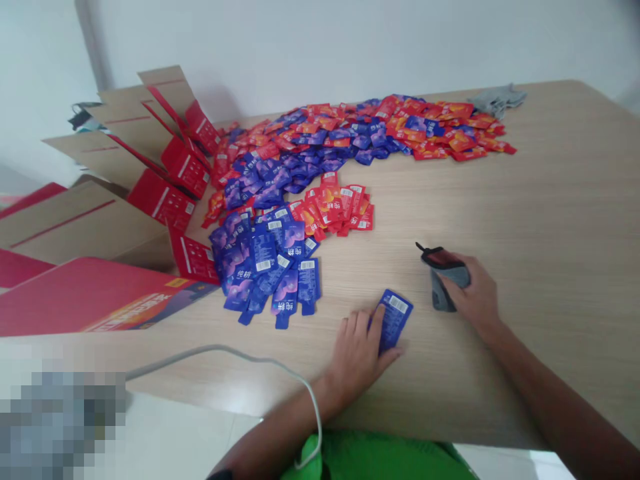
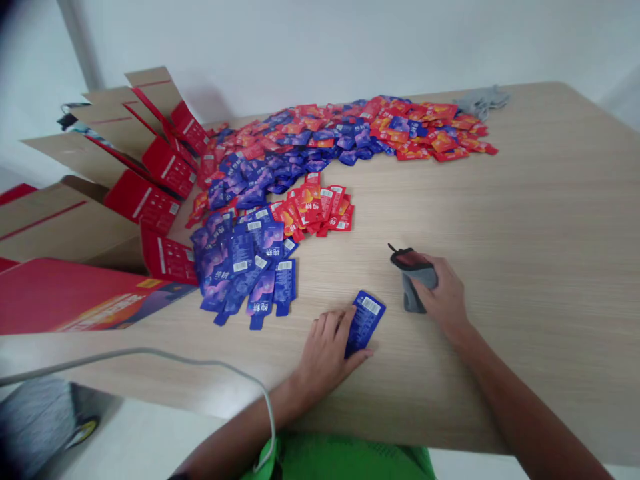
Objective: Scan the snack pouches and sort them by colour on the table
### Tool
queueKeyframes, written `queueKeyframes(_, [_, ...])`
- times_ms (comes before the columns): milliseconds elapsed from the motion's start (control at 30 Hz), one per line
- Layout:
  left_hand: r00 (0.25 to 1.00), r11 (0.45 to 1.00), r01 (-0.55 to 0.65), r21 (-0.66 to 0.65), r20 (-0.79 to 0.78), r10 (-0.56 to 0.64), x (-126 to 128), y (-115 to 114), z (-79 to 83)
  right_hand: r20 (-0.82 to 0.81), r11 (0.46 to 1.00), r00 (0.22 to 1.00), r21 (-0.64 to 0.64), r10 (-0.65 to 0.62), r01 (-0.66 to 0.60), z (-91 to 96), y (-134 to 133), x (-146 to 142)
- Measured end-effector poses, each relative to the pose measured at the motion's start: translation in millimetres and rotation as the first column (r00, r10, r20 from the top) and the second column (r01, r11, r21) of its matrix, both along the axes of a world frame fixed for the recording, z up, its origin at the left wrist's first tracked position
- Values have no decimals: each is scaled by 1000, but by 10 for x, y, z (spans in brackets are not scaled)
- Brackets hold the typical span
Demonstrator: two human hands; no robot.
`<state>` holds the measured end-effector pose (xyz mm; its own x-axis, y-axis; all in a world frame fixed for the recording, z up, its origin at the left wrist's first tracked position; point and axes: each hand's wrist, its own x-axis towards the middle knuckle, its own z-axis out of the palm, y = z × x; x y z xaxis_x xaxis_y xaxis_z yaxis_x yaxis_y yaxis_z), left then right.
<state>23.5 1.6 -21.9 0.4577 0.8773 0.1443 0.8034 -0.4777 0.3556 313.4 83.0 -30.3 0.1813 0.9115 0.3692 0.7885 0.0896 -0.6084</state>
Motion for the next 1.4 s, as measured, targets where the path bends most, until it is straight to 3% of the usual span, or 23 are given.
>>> queueKeyframes(167, [998,999,-35,-7,-59,35,153,73,-16,-75,995,993,-55,-89,85,-15,16,3])
queueKeyframes(400, [994,999,35,-13,-102,-36,138,156,176,-143,987,982,-114,-125,109,6,21,-8])
queueKeyframes(500, [999,996,34,-84,-11,-35,3,243,181,-155,987,981,-130,-117,98,5,11,0])
queueKeyframes(600, [981,988,-62,-141,174,87,-224,368,154,-175,987,978,-133,-114,92,6,5,6])
queueKeyframes(667, [908,969,-159,-187,357,218,-429,471,183,-169,985,979,-148,-118,93,9,5,13])
queueKeyframes(767, [718,925,-282,-255,583,380,-790,676,356,-149,982,983,-172,-110,84,8,14,24])
queueKeyframes(833, [627,893,-361,-269,639,446,-1038,860,521,-147,982,983,-167,-109,84,4,24,31])
queueKeyframes(933, [565,857,-447,-258,661,494,-1372,1192,703,-157,982,981,-168,-114,87,-8,36,37])
queueKeyframes(1033, [586,807,-523,-276,571,575,-1627,1505,717,-173,977,977,-195,-123,89,-23,42,45])
queueKeyframes(1133, [628,769,-592,-243,459,628,-1787,1679,624,-181,972,975,-217,-132,91,-37,43,53])
queueKeyframes(1400, [700,755,-637,-155,293,651,-1956,1656,404,-167,972,981,-227,-99,59,-54,48,62])
